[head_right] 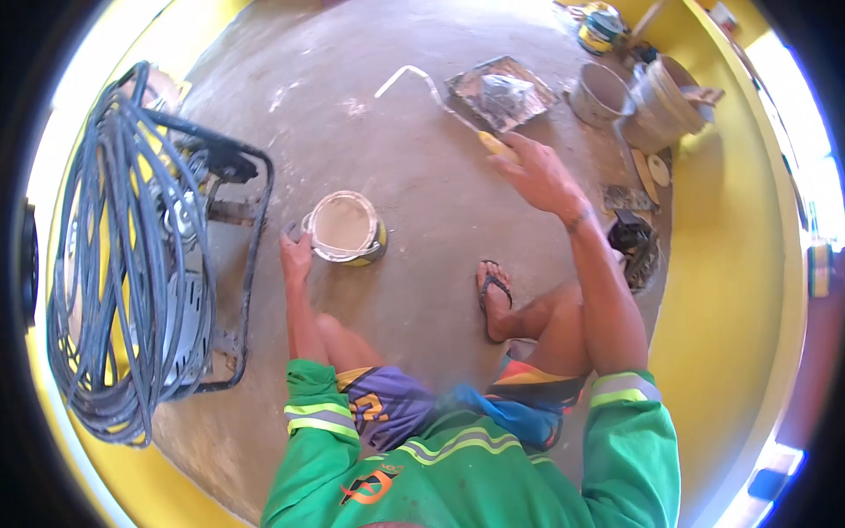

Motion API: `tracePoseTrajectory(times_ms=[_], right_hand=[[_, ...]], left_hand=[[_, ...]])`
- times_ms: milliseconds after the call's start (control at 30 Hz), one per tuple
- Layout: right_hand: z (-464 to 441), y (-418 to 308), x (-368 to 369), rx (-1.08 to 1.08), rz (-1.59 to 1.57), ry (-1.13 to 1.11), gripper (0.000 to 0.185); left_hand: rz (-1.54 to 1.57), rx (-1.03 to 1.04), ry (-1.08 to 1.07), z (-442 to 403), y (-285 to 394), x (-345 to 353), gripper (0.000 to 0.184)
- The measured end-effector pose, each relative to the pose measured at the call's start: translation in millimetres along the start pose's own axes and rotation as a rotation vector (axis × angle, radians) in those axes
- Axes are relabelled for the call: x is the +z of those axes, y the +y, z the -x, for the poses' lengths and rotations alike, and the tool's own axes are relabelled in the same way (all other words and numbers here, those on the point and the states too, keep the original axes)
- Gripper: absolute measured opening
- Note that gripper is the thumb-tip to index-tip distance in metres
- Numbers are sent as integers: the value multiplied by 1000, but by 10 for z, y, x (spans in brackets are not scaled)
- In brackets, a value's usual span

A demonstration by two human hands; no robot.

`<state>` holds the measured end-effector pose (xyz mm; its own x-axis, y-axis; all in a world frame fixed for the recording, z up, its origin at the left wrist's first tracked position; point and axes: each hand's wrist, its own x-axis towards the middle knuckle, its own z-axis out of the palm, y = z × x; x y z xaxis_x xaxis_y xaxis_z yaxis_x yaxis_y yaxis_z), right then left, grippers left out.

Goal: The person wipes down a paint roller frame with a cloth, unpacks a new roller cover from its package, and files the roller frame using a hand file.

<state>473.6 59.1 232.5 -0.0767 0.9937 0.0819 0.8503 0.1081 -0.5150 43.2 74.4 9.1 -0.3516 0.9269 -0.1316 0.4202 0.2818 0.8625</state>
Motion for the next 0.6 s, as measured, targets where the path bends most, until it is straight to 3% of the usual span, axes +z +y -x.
tracePoseTrajectory(times_ms=[67, 133, 267, 467, 600], right_hand=[[-12, 108, 68, -84, 32, 74, 44], [-22, -14, -23, 40, 24, -94, 47], [-27, 16, 114, 27, 21, -73, 42], [11, -244, -53, 76, 39, -286, 33], [-36, -291, -12, 64, 106, -379, 29]], left_hand=[[257, 123, -84, -365, -690, 256, 49], [719, -250, -167, 28, 147, 194, 51], [642, -221, -96, 219, 315, 16, 49], [525, -143, 211, 226, 159, -685, 36], [420, -186, 179, 416, 61, -879, 37]])
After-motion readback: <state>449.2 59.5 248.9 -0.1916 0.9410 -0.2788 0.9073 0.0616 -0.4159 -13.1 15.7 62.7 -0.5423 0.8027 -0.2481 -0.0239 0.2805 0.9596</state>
